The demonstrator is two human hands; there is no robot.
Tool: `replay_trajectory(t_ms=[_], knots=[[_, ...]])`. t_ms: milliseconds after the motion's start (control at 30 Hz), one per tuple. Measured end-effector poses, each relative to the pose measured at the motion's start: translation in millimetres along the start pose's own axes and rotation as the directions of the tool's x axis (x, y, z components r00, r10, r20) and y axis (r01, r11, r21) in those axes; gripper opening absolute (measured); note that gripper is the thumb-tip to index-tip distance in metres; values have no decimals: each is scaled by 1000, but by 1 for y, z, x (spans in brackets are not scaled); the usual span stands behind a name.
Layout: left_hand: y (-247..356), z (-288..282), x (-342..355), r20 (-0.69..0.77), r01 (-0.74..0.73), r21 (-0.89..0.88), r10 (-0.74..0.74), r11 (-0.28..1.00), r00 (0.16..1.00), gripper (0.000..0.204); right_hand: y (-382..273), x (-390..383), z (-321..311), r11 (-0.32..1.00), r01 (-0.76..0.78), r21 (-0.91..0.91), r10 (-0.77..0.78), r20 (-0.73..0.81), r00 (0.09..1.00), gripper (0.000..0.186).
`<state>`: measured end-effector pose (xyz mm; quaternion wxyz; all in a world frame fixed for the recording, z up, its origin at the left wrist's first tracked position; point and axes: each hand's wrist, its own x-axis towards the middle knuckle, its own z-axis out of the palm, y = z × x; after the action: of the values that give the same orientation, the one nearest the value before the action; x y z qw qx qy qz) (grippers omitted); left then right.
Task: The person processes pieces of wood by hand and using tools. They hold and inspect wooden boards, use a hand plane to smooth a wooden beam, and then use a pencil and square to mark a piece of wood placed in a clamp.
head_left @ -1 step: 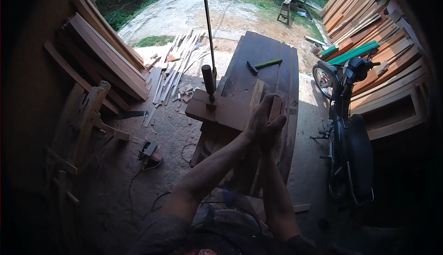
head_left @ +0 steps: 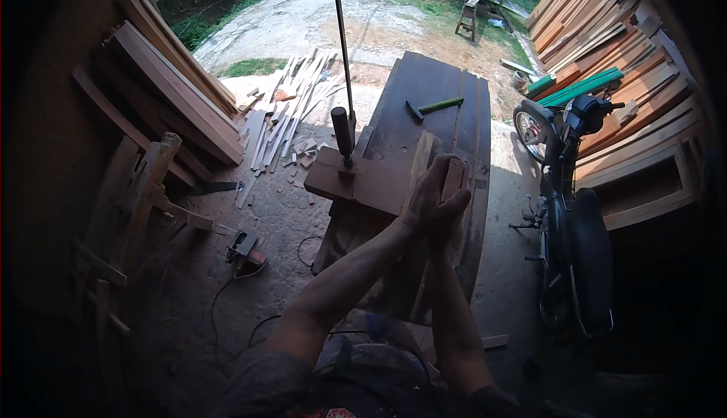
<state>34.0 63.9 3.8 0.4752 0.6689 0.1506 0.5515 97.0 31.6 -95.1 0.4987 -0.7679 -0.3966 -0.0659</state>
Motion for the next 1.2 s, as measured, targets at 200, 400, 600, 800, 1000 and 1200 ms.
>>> replay_trajectory(t_ms=[200,400,600,800,1000,1200], knots=[[-9,2,10,-12,-15,28,15,1000,1000,53,-1,12,5,1000,-6,-2,6,19,1000,28],[-15,1,18,-9,16,9,-16,1000,1000,52,0,22,12,1000,-17,-7,17,39,999,28],[-23,3,26,-12,5,47,-4,999,1000,52,-1,33,16,999,-37,-11,38,56,998,27],[-30,4,34,-35,-8,79,11,997,999,48,-4,42,19,999,-47,2,47,69,997,27],[-31,8,42,-20,23,39,-22,999,1000,46,44,42,42,990,78,121,-75,-36,997,28],[-39,4,47,-42,2,58,1,998,999,47,0,57,36,997,-25,-70,26,14,1000,29]])
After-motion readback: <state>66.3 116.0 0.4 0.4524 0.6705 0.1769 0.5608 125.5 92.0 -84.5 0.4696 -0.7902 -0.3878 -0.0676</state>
